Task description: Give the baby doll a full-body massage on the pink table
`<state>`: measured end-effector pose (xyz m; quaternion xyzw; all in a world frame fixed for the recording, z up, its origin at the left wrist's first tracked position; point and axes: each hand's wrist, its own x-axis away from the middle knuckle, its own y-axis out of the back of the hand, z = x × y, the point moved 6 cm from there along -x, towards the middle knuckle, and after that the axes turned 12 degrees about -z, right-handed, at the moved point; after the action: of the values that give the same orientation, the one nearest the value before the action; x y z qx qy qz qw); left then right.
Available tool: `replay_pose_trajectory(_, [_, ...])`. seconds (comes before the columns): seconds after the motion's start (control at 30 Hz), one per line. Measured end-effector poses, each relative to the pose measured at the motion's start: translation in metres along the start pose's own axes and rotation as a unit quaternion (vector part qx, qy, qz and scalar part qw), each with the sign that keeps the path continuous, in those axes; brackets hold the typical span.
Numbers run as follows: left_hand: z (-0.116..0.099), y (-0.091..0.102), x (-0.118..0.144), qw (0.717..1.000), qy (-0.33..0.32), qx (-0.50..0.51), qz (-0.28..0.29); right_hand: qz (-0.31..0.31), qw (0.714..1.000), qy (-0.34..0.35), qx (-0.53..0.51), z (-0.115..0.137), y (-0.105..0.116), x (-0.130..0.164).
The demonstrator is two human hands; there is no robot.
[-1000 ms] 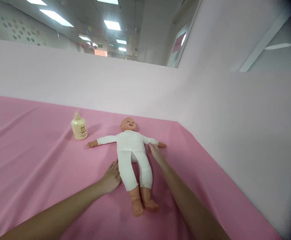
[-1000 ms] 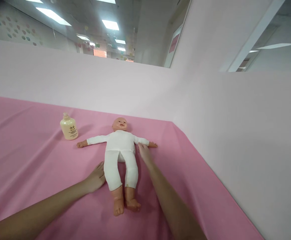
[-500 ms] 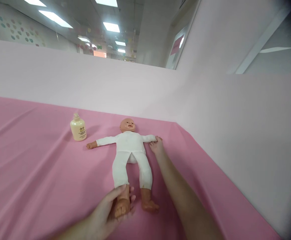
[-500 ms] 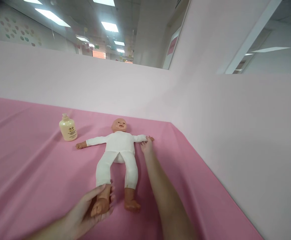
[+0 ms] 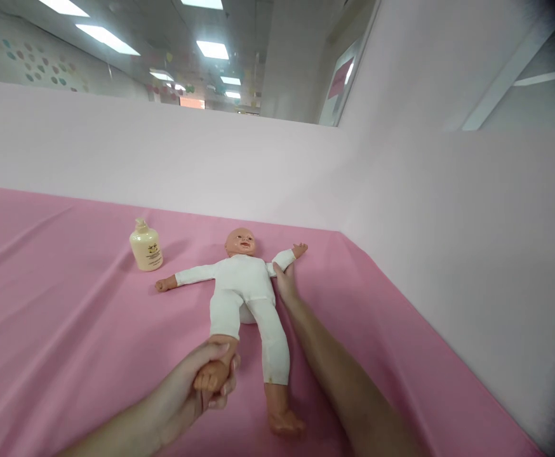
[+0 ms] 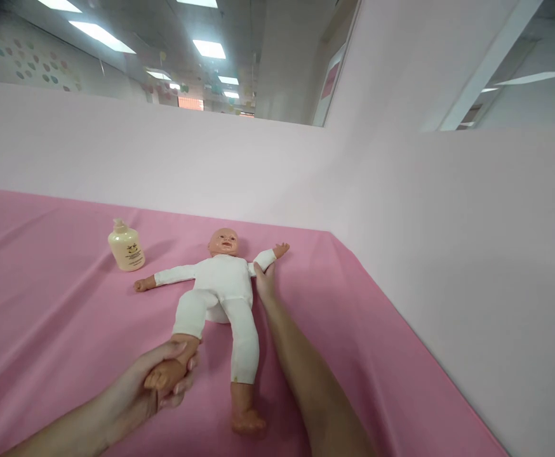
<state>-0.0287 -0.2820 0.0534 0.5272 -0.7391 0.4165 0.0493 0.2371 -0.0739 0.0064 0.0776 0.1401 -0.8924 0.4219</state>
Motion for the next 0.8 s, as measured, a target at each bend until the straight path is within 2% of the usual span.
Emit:
replay_pose_trajectory(0.07, [-0.012, -0.004, -0.009, 0.999, 0.023, 0.021, 0.014, 0.000, 0.997, 0.066, 0.032, 0.003, -0.001, 0.003])
replay_pose_trajectory(0.13, [-0.020, -0.007, -0.020, 0.997, 0.056, 0.045, 0.031, 0.012, 0.993, 0.098, 0.068, 0.003, -0.003, 0.006])
replay_pose_trajectory(0.23, [-0.025, -0.008, -0.038, 0.993, 0.085, 0.071, 0.039, 0.046, 0.977, 0.170, 0.121, 0.010, -0.007, 0.010])
replay_pose_trajectory(0.3, [-0.023, -0.006, -0.050, 0.991, 0.094, 0.088, 0.047, 0.095, 0.955, 0.232, 0.159, 0.018, -0.011, 0.015])
replay_pose_trajectory(0.37, [-0.018, -0.003, -0.061, 0.988, 0.090, 0.107, 0.059, 0.170, 0.928, 0.280, 0.179, 0.025, -0.018, 0.024])
replay_pose_trajectory(0.43, [-0.010, 0.001, -0.070, 0.988, 0.075, 0.113, 0.068, 0.214, 0.916, 0.290, 0.175, 0.028, -0.022, 0.028])
replay_pose_trajectory(0.5, [0.003, 0.004, -0.074, 0.991, 0.064, 0.094, 0.070, 0.218, 0.929, 0.258, 0.150, 0.027, -0.022, 0.026])
replay_pose_trajectory(0.57, [0.017, 0.007, -0.075, 0.993, 0.058, 0.078, 0.063, 0.198, 0.956, 0.186, 0.110, 0.019, -0.021, 0.018])
replay_pose_trajectory(0.67, [0.038, 0.012, -0.072, 0.992, 0.067, 0.069, 0.080, 0.101, 0.994, 0.031, 0.033, -0.003, -0.013, 0.000])
replay_pose_trajectory(0.73, [0.050, 0.016, -0.071, 0.991, 0.075, 0.045, 0.104, 0.036, 0.997, -0.062, -0.032, -0.018, -0.007, -0.009])
replay_pose_trajectory(0.8, [0.062, 0.021, -0.075, 0.988, 0.089, 0.016, 0.122, 0.012, 0.985, -0.138, -0.098, -0.028, -0.005, -0.014])
